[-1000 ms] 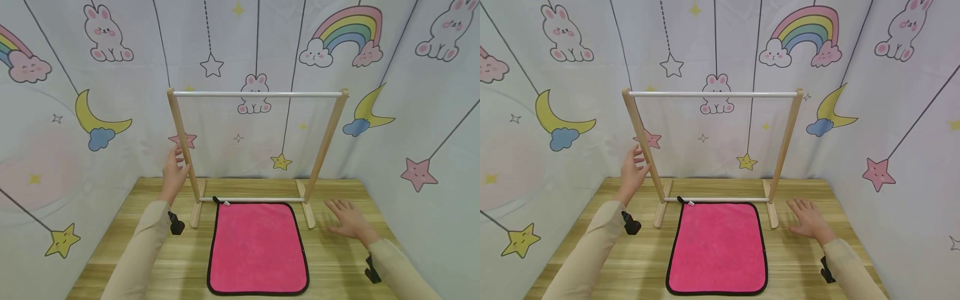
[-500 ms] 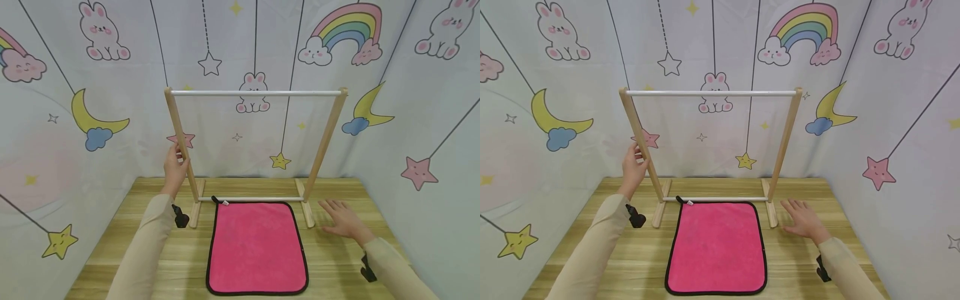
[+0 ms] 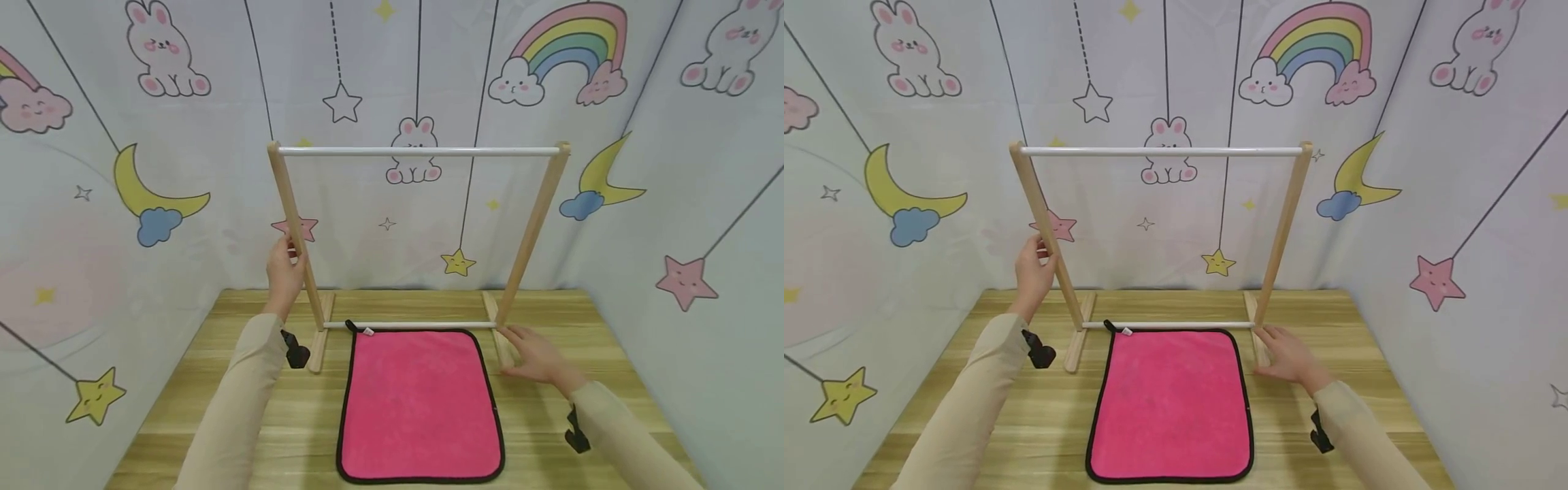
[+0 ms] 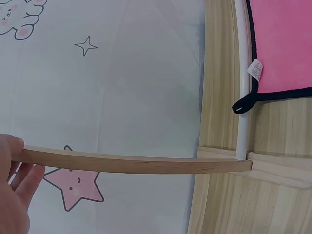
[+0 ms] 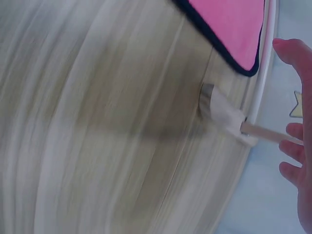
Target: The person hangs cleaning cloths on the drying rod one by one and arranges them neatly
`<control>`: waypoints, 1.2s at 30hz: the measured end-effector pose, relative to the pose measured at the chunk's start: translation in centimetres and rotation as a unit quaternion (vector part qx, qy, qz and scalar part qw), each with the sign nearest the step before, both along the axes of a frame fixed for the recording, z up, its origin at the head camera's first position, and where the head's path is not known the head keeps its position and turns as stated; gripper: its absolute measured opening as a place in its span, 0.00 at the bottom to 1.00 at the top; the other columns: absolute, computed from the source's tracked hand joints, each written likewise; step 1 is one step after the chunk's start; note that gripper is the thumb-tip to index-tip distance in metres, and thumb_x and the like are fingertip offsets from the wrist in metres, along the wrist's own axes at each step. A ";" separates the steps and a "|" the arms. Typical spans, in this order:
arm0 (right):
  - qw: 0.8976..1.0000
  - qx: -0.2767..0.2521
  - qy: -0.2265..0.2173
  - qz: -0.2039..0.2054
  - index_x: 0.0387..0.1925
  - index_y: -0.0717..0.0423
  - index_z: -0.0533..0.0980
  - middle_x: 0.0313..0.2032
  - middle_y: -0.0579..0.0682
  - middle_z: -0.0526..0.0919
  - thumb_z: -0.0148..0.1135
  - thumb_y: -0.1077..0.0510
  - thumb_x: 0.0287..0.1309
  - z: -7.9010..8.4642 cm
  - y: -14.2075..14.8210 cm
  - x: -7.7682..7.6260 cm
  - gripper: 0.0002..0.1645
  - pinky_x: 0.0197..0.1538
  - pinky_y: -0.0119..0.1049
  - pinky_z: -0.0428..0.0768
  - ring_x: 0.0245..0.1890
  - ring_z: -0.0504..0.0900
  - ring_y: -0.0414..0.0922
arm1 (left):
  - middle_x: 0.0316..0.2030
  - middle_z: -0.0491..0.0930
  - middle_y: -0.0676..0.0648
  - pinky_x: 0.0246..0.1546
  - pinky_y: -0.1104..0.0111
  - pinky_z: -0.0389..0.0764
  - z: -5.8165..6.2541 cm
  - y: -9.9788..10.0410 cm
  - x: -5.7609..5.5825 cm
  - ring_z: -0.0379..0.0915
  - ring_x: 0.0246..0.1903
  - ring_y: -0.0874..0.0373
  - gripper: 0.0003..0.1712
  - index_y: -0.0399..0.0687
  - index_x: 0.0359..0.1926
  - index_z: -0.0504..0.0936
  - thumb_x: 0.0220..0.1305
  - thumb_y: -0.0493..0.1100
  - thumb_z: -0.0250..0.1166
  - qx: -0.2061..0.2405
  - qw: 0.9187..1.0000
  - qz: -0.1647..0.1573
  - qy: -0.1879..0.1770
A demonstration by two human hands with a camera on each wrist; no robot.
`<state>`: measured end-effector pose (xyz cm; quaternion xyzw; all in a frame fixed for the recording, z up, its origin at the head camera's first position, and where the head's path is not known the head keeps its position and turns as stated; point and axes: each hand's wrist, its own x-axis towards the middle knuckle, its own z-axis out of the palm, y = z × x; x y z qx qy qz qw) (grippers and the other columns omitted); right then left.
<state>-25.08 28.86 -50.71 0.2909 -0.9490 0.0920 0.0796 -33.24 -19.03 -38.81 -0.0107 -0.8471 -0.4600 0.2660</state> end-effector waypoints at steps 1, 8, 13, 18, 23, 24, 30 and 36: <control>1.000 -0.003 -0.003 0.001 0.61 0.60 0.64 0.51 0.64 0.73 0.69 0.43 0.39 -0.1 -0.4 -0.2 0.48 0.51 0.55 0.71 0.51 0.71 0.61 | 0.48 0.72 0.36 0.42 0.58 0.79 0.1 0.0 0.0 0.71 0.44 0.45 0.25 0.37 0.60 0.65 0.61 0.32 0.55 0.000 1.000 -0.002 -0.001; 0.997 -0.024 -0.069 0.003 0.63 0.59 0.61 0.56 0.64 0.69 0.65 0.44 0.48 -0.6 -3.9 -1.0 0.44 0.53 0.56 0.69 0.54 0.70 0.60 | 0.46 0.72 0.36 0.41 0.56 0.78 0.5 0.1 0.1 0.71 0.43 0.45 0.24 0.37 0.60 0.65 0.62 0.31 0.54 -0.013 1.000 -0.005 -0.015; 0.992 -0.059 -0.111 0.016 0.63 0.62 0.60 0.57 0.64 0.68 0.64 0.51 0.50 -1.4 -6.7 -1.2 0.41 0.54 0.54 0.69 0.55 0.69 0.59 | 0.46 0.71 0.36 0.42 0.57 0.78 0.6 0.2 0.2 0.71 0.42 0.45 0.25 0.37 0.61 0.63 0.62 0.31 0.54 -0.024 0.999 -0.007 -0.020; 0.991 -0.087 -0.103 0.021 0.62 0.63 0.61 0.56 0.63 0.69 0.64 0.54 0.51 -3.0 -9.5 -2.3 0.39 0.56 0.52 0.69 0.55 0.69 0.58 | 0.44 0.71 0.36 0.41 0.56 0.78 0.6 0.1 0.1 0.71 0.41 0.44 0.23 0.36 0.58 0.65 0.61 0.30 0.54 -0.029 1.000 -0.001 -0.010; 0.984 -0.143 -0.090 0.058 0.61 0.65 0.63 0.56 0.63 0.69 0.60 0.50 0.56 -4.2 -11.6 -3.3 0.36 0.57 0.52 0.67 0.56 0.67 0.58 | 0.44 0.71 0.36 0.40 0.57 0.78 0.4 -0.1 -0.1 0.72 0.41 0.44 0.23 0.36 0.58 0.65 0.61 0.31 0.54 -0.034 0.999 0.000 -0.008; 0.982 -0.152 -0.090 0.062 0.60 0.65 0.63 0.56 0.63 0.69 0.59 0.49 0.56 -4.3 -12.0 -3.4 0.36 0.57 0.52 0.67 0.56 0.67 0.58 | 0.44 0.71 0.36 0.40 0.57 0.79 0.4 -0.1 -0.2 0.72 0.40 0.44 0.23 0.36 0.58 0.65 0.61 0.31 0.54 -0.035 0.999 0.001 -0.009; 0.980 -0.160 -0.117 0.033 0.57 0.68 0.66 0.54 0.65 0.70 0.61 0.54 0.55 -4.8 -14.5 -4.5 0.32 0.57 0.54 0.65 0.56 0.66 0.60 | 0.43 0.71 0.36 0.40 0.56 0.78 0.5 -0.2 -0.1 0.72 0.40 0.44 0.22 0.34 0.56 0.66 0.60 0.31 0.56 -0.039 0.999 0.004 -0.001; 0.987 -0.086 -0.137 -0.003 0.59 0.63 0.65 0.57 0.59 0.69 0.61 0.54 0.55 -5.5 -16.2 -5.1 0.32 0.60 0.46 0.66 0.59 0.66 0.54 | 0.43 0.71 0.36 0.40 0.56 0.78 0.4 -0.1 -0.1 0.72 0.40 0.44 0.23 0.34 0.57 0.65 0.60 0.31 0.56 -0.045 0.999 0.006 -0.001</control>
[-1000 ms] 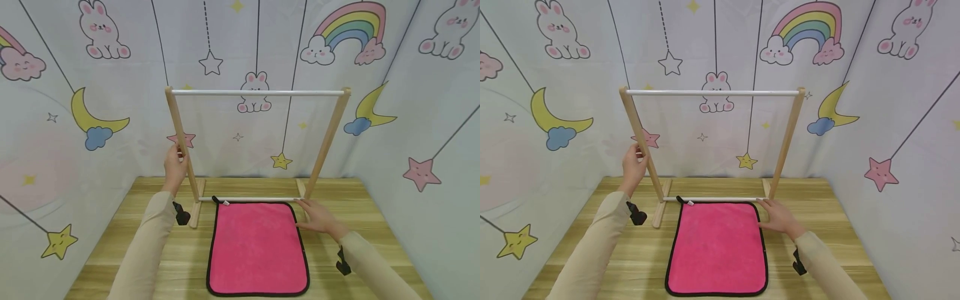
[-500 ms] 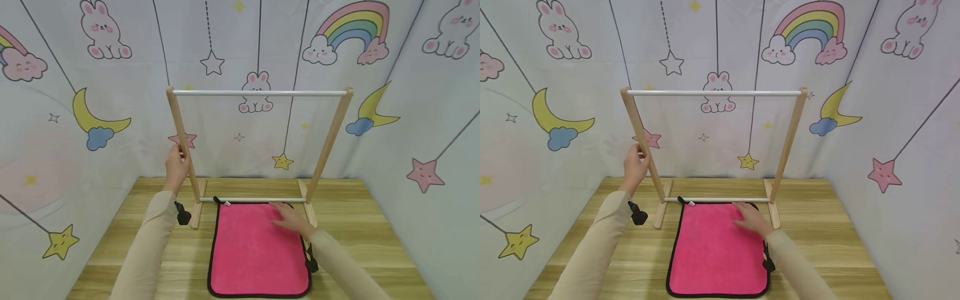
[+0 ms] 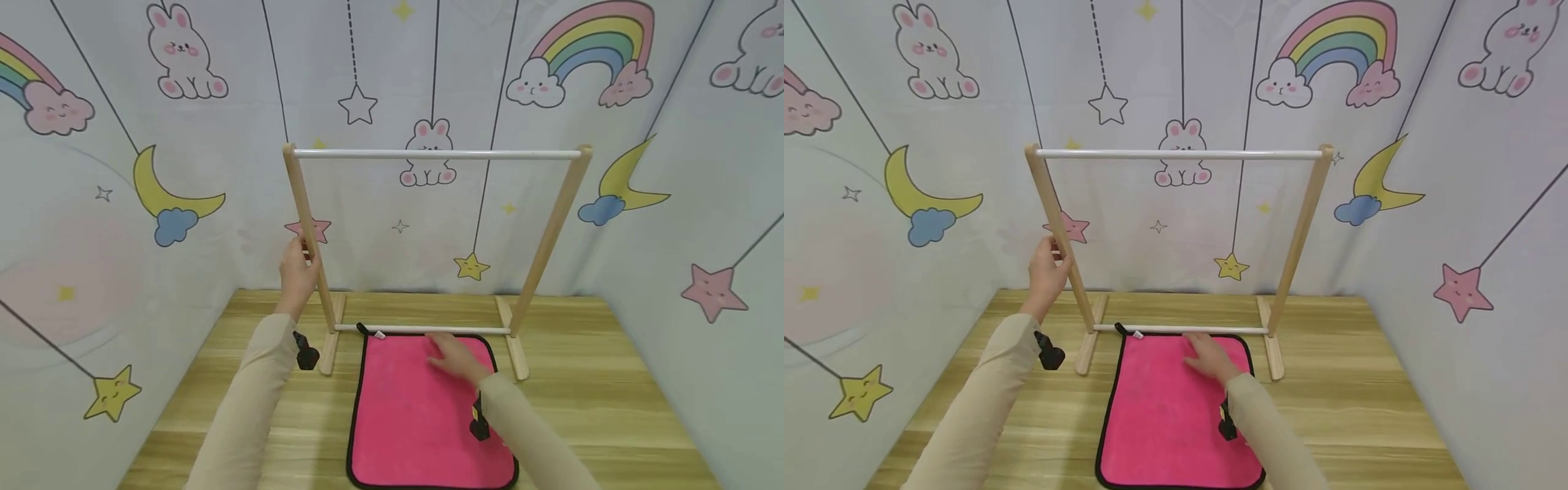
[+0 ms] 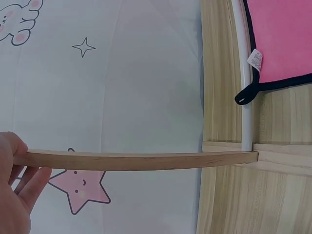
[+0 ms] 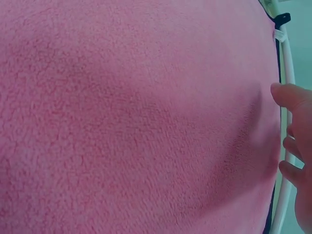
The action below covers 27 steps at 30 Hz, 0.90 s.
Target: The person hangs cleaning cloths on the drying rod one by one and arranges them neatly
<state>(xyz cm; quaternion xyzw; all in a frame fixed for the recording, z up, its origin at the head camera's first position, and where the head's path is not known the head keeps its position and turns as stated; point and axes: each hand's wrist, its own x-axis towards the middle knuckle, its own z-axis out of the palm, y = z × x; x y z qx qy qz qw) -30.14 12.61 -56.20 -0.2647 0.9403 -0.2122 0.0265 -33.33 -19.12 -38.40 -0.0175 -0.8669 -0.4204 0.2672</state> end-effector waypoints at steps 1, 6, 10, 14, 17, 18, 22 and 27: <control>1.000 0.006 0.003 0.002 0.59 0.63 0.65 0.57 0.59 0.69 0.61 0.55 0.56 -0.1 -0.2 0.0 0.31 0.60 0.46 0.66 0.59 0.66 0.54 | 0.43 0.71 0.36 0.40 0.56 0.78 -0.1 0.0 0.0 0.71 0.41 0.44 0.24 0.34 0.58 0.65 0.60 0.31 0.56 0.000 1.000 0.002 0.000; 1.000 -0.023 0.013 -0.005 0.58 0.67 0.66 0.56 0.61 0.70 0.55 0.61 0.59 -0.6 -0.7 0.0 0.26 0.59 0.47 0.66 0.58 0.67 0.56 | 0.43 0.72 0.36 0.39 0.57 0.78 -0.1 0.0 0.1 0.72 0.40 0.44 0.23 0.34 0.56 0.66 0.59 0.31 0.57 -0.001 1.000 0.007 0.006; 0.998 -0.045 0.016 -0.027 0.54 0.68 0.69 0.53 0.62 0.72 0.52 0.64 0.61 -1.2 -0.9 -0.1 0.20 0.58 0.48 0.68 0.56 0.69 0.56 | 0.42 0.72 0.36 0.38 0.57 0.79 -0.1 0.1 0.2 0.72 0.39 0.44 0.22 0.33 0.55 0.66 0.59 0.31 0.57 -0.003 1.000 0.006 0.010; 0.998 -0.041 0.033 -0.043 0.50 0.67 0.72 0.49 0.60 0.75 0.56 0.64 0.57 -1.8 -1.0 -0.4 0.18 0.56 0.47 0.69 0.53 0.71 0.56 | 0.42 0.72 0.36 0.38 0.58 0.79 -0.1 0.2 0.2 0.72 0.39 0.44 0.22 0.33 0.55 0.67 0.59 0.31 0.57 -0.006 1.000 0.007 0.014; 0.997 -0.044 0.042 -0.054 0.48 0.66 0.74 0.47 0.59 0.77 0.60 0.65 0.54 -1.9 -1.1 -0.6 0.18 0.54 0.47 0.71 0.51 0.73 0.55 | 0.42 0.72 0.36 0.38 0.58 0.79 -0.1 0.2 0.1 0.72 0.39 0.44 0.22 0.33 0.55 0.66 0.59 0.31 0.57 -0.012 1.000 0.008 0.018; 0.996 -0.047 0.041 -0.058 0.48 0.65 0.74 0.47 0.59 0.77 0.60 0.65 0.53 -1.8 -1.1 -0.6 0.18 0.53 0.47 0.71 0.51 0.73 0.55 | 0.42 0.72 0.36 0.38 0.58 0.79 -0.1 0.2 0.1 0.72 0.39 0.45 0.22 0.33 0.55 0.66 0.59 0.31 0.57 -0.013 1.000 0.010 0.018; 0.995 -0.067 0.038 -0.066 0.44 0.62 0.77 0.43 0.57 0.79 0.60 0.67 0.52 -1.8 -1.2 -0.5 0.15 0.50 0.46 0.74 0.47 0.76 0.53 | 0.42 0.71 0.35 0.39 0.57 0.78 -0.2 0.2 0.0 0.72 0.39 0.44 0.22 0.32 0.55 0.66 0.59 0.31 0.57 -0.017 1.000 0.014 0.021; 0.992 -0.090 0.062 -0.059 0.38 0.60 0.80 0.37 0.53 0.82 0.61 0.66 0.52 -1.9 -1.1 0.0 0.09 0.45 0.43 0.77 0.41 0.79 0.49 | 0.41 0.71 0.35 0.38 0.56 0.78 -0.2 0.2 0.2 0.72 0.38 0.43 0.21 0.31 0.54 0.66 0.59 0.31 0.57 -0.022 0.999 0.014 0.025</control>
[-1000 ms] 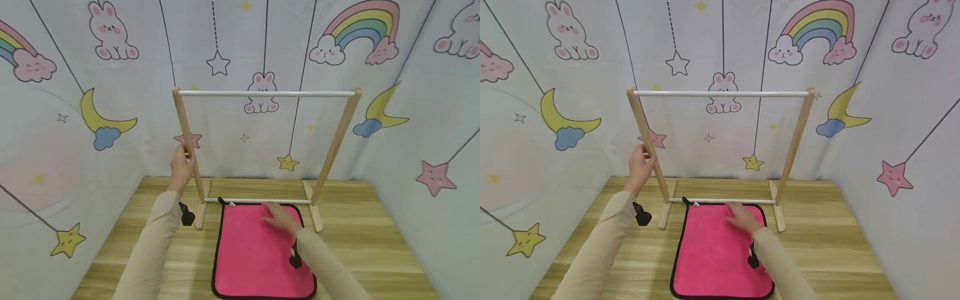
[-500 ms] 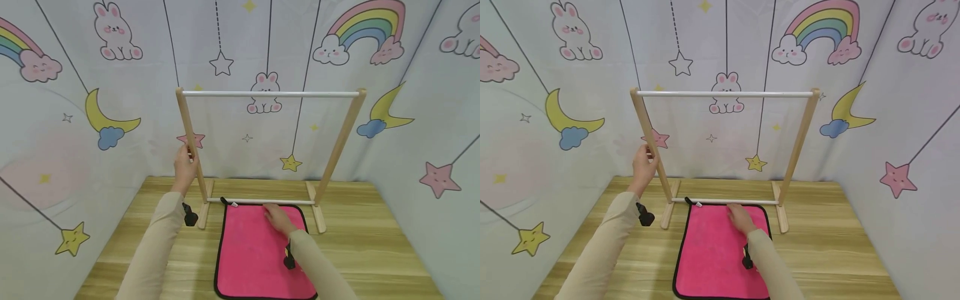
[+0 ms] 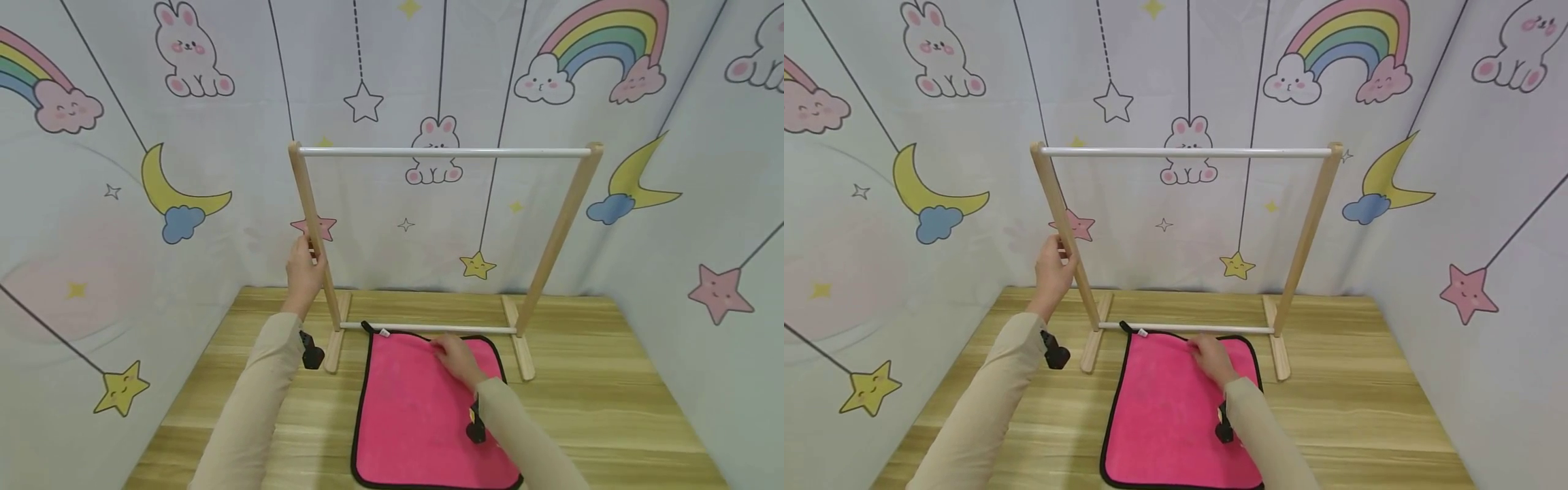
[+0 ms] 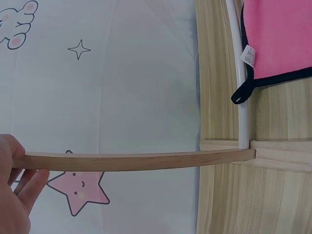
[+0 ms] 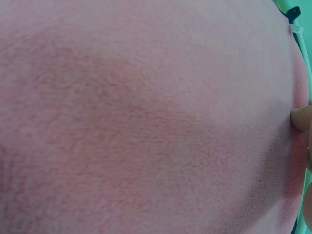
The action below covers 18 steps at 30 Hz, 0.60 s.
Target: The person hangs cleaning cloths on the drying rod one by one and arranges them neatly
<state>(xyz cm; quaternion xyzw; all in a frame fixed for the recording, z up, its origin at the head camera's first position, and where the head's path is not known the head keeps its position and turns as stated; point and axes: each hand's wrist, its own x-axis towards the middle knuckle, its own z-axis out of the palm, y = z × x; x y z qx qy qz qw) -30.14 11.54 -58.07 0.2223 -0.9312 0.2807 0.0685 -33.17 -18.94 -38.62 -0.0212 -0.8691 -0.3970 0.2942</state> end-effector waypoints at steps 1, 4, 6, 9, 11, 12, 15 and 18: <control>1.000 -0.004 0.011 0.003 0.36 0.59 0.81 0.36 0.52 0.82 0.62 0.66 0.51 0.0 0.1 0.2 0.09 0.44 0.42 0.77 0.40 0.79 0.49 | 0.41 0.71 0.35 0.38 0.56 0.79 0.0 0.0 0.0 0.72 0.38 0.43 0.21 0.31 0.54 0.66 0.59 0.31 0.57 0.000 1.000 -0.001 -0.001; 0.999 -0.022 0.028 0.021 0.33 0.58 0.82 0.32 0.50 0.82 0.64 0.65 0.50 0.3 0.1 0.8 0.07 0.40 0.40 0.78 0.36 0.80 0.46 | 0.42 0.72 0.35 0.37 0.57 0.79 0.0 0.1 0.1 0.72 0.38 0.44 0.21 0.32 0.54 0.66 0.59 0.31 0.57 0.003 1.000 -0.001 -0.002; 0.998 -0.026 0.032 0.037 0.31 0.57 0.83 0.30 0.48 0.81 0.64 0.63 0.49 0.5 0.0 1.1 0.05 0.38 0.38 0.78 0.33 0.79 0.45 | 0.42 0.72 0.35 0.37 0.57 0.79 0.0 0.1 0.1 0.73 0.38 0.44 0.21 0.32 0.54 0.67 0.59 0.31 0.57 0.003 1.000 0.001 -0.004; 0.998 -0.013 0.035 0.055 0.30 0.55 0.83 0.30 0.46 0.80 0.65 0.60 0.50 0.5 -0.1 1.6 0.04 0.36 0.36 0.78 0.32 0.79 0.42 | 0.42 0.72 0.36 0.38 0.57 0.79 0.0 0.0 0.1 0.73 0.38 0.44 0.20 0.32 0.54 0.67 0.59 0.31 0.57 0.001 1.000 0.003 -0.006; 0.997 0.001 0.034 0.063 0.31 0.55 0.83 0.31 0.47 0.80 0.65 0.57 0.50 0.6 0.0 1.8 0.07 0.36 0.36 0.78 0.33 0.79 0.43 | 0.42 0.72 0.35 0.38 0.57 0.79 0.0 0.1 0.1 0.73 0.38 0.44 0.21 0.32 0.54 0.67 0.59 0.31 0.57 0.000 1.000 0.006 -0.007; 0.997 0.010 0.032 0.066 0.32 0.56 0.83 0.33 0.48 0.81 0.66 0.56 0.50 0.5 0.0 1.9 0.09 0.37 0.37 0.78 0.34 0.79 0.44 | 0.42 0.72 0.35 0.38 0.57 0.78 0.0 0.1 0.1 0.73 0.38 0.44 0.21 0.32 0.54 0.67 0.59 0.31 0.57 0.000 1.000 0.006 -0.007; 0.996 0.033 0.025 0.073 0.37 0.58 0.83 0.38 0.51 0.81 0.67 0.52 0.48 0.4 0.2 2.1 0.16 0.41 0.40 0.78 0.39 0.79 0.46 | 0.42 0.72 0.35 0.38 0.57 0.78 0.1 0.1 0.1 0.73 0.38 0.44 0.21 0.32 0.54 0.66 0.59 0.31 0.57 -0.001 1.000 0.005 -0.008; 0.995 0.052 0.033 0.078 0.39 0.59 0.82 0.40 0.52 0.81 0.67 0.51 0.48 0.2 0.3 2.3 0.19 0.43 0.40 0.78 0.42 0.78 0.47 | 0.42 0.71 0.35 0.38 0.56 0.79 0.2 0.2 0.2 0.73 0.39 0.43 0.21 0.32 0.54 0.66 0.59 0.31 0.56 0.002 1.000 0.004 -0.010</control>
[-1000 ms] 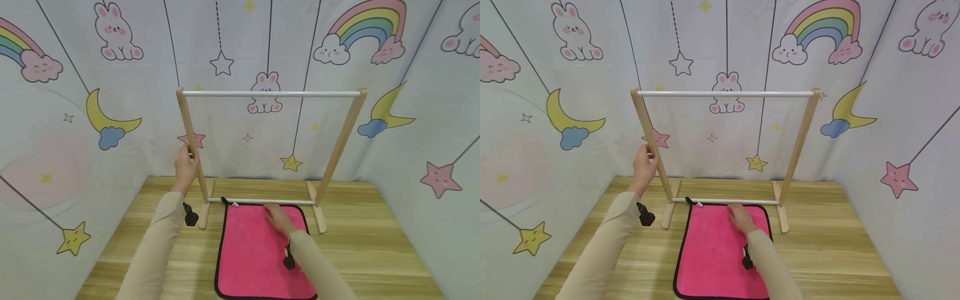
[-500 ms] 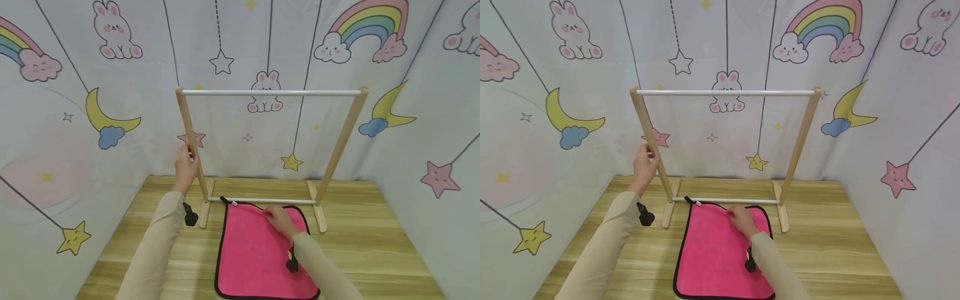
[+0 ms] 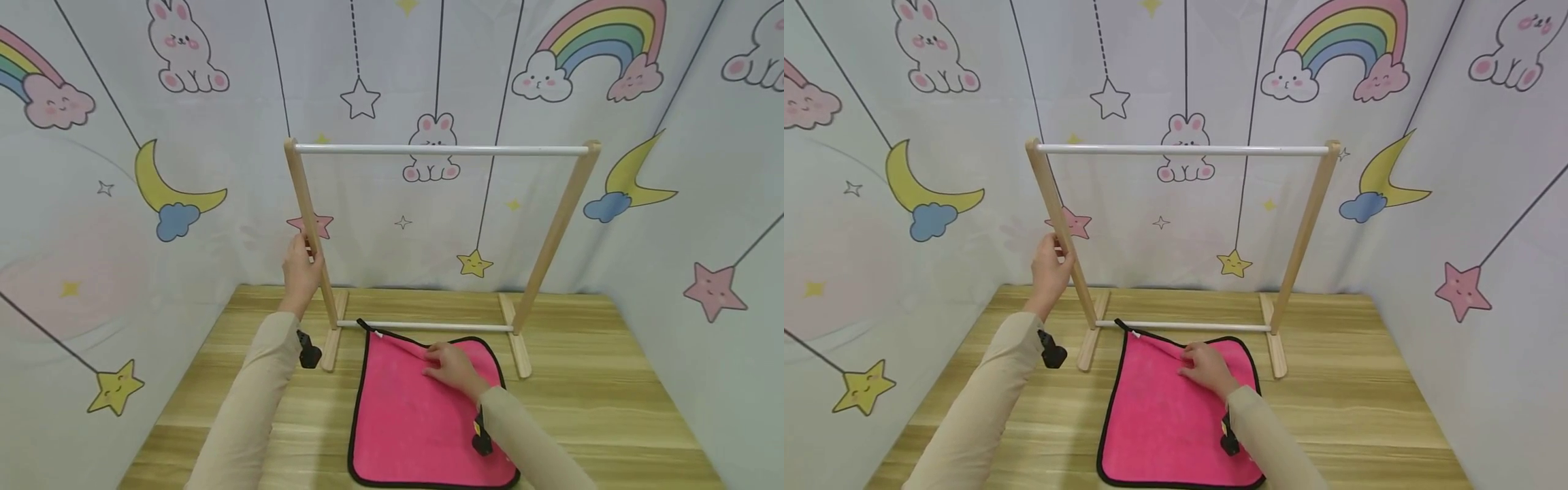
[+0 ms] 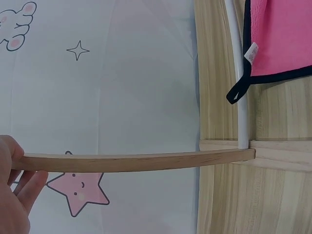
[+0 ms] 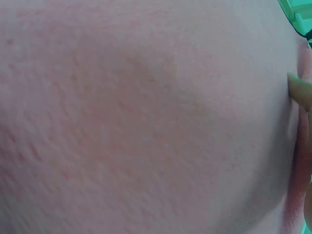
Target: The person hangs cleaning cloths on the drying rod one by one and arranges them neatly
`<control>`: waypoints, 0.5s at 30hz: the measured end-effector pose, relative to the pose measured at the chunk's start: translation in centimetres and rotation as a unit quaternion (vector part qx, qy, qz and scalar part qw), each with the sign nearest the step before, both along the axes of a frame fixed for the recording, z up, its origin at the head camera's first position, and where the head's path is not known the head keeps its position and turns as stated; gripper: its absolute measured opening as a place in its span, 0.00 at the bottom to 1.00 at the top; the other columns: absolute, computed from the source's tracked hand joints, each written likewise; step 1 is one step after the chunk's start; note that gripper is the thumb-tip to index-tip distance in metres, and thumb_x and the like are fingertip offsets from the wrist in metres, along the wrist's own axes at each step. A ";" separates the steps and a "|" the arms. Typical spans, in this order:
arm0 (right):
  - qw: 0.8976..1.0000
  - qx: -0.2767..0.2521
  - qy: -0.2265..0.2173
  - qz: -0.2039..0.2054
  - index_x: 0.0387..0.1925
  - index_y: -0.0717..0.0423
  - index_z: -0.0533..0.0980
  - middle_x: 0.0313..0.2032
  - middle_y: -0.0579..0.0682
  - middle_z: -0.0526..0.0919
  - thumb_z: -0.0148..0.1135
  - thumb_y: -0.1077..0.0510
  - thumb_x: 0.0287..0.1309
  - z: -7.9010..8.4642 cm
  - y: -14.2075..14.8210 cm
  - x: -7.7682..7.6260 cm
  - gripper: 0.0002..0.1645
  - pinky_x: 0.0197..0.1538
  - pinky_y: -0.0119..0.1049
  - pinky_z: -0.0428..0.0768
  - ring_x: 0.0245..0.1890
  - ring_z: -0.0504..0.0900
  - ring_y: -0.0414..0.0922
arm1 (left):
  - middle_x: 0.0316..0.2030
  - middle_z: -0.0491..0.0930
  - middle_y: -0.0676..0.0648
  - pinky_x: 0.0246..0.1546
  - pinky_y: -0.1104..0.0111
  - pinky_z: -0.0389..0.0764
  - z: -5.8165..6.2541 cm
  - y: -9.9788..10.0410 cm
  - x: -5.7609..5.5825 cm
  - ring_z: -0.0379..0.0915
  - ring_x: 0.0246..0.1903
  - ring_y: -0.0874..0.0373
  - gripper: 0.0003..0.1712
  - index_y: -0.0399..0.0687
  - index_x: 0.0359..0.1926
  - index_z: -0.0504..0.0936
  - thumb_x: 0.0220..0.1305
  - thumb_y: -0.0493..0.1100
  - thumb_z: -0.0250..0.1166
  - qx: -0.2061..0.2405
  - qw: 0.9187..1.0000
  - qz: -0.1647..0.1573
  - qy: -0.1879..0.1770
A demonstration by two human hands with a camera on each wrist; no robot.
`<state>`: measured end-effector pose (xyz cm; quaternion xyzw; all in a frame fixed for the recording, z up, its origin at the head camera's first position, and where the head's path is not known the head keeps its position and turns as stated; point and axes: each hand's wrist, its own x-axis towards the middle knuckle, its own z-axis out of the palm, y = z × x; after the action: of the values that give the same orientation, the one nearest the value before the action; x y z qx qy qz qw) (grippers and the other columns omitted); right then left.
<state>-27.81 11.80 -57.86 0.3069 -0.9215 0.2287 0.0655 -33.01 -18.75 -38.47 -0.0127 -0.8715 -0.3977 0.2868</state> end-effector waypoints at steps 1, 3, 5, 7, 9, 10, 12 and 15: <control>1.000 0.003 0.006 0.002 0.39 0.59 0.82 0.40 0.52 0.81 0.67 0.52 0.48 0.0 -0.1 0.1 0.18 0.43 0.40 0.78 0.42 0.78 0.47 | 0.42 0.71 0.35 0.38 0.56 0.79 0.0 0.0 0.0 0.73 0.39 0.43 0.21 0.32 0.54 0.66 0.59 0.31 0.56 0.002 1.000 0.000 -0.001; 1.000 0.009 0.022 0.005 0.38 0.58 0.82 0.39 0.51 0.81 0.66 0.53 0.49 -0.1 -0.3 0.3 0.15 0.43 0.40 0.78 0.42 0.79 0.47 | 0.42 0.71 0.35 0.38 0.56 0.79 0.1 0.0 0.0 0.73 0.39 0.43 0.21 0.32 0.54 0.66 0.59 0.31 0.56 0.004 1.000 0.001 -0.003; 0.999 0.013 0.039 0.007 0.36 0.57 0.83 0.38 0.50 0.81 0.65 0.55 0.50 -0.3 -0.5 0.5 0.12 0.43 0.39 0.78 0.41 0.79 0.46 | 0.43 0.71 0.35 0.38 0.57 0.79 0.1 -0.1 0.0 0.73 0.39 0.44 0.20 0.33 0.53 0.67 0.59 0.31 0.56 0.004 1.000 0.002 -0.006; 0.998 0.012 0.054 0.002 0.34 0.56 0.84 0.37 0.49 0.82 0.64 0.56 0.51 -0.4 -0.7 0.6 0.09 0.42 0.38 0.78 0.40 0.79 0.45 | 0.43 0.71 0.36 0.38 0.57 0.79 0.1 -0.1 0.0 0.73 0.39 0.44 0.20 0.33 0.54 0.66 0.59 0.31 0.56 0.004 1.000 0.003 -0.008; 0.998 0.007 0.067 -0.007 0.32 0.55 0.84 0.35 0.48 0.82 0.64 0.57 0.51 -0.6 -0.9 0.7 0.08 0.41 0.37 0.79 0.38 0.79 0.44 | 0.43 0.71 0.36 0.38 0.57 0.79 0.1 -0.1 0.0 0.73 0.39 0.44 0.20 0.33 0.54 0.66 0.59 0.31 0.56 0.003 1.000 0.002 -0.008; 0.997 0.001 0.072 -0.014 0.31 0.55 0.84 0.34 0.48 0.82 0.65 0.57 0.50 -0.6 -0.9 0.7 0.07 0.40 0.37 0.79 0.37 0.80 0.44 | 0.43 0.71 0.35 0.38 0.57 0.79 0.1 -0.1 0.1 0.73 0.39 0.44 0.21 0.32 0.54 0.66 0.59 0.31 0.56 0.003 1.000 0.002 -0.008; 0.997 -0.013 0.076 -0.027 0.31 0.54 0.84 0.32 0.47 0.82 0.65 0.58 0.49 -0.7 -1.0 0.8 0.06 0.38 0.36 0.79 0.35 0.80 0.43 | 0.43 0.71 0.35 0.38 0.57 0.79 0.1 -0.1 0.1 0.73 0.39 0.44 0.21 0.33 0.54 0.66 0.59 0.31 0.56 0.003 1.000 0.000 -0.008; 0.996 -0.036 0.076 -0.040 0.31 0.54 0.84 0.31 0.47 0.82 0.66 0.60 0.48 -0.9 -1.1 0.8 0.06 0.38 0.36 0.79 0.34 0.80 0.43 | 0.43 0.71 0.35 0.38 0.57 0.79 0.0 -0.1 0.1 0.73 0.39 0.44 0.22 0.33 0.56 0.65 0.60 0.31 0.56 0.002 1.000 -0.003 -0.009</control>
<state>-26.98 10.74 -58.76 0.2835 -0.9166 0.2353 0.1555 -32.93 -18.84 -38.44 -0.0114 -0.8734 -0.4000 0.2776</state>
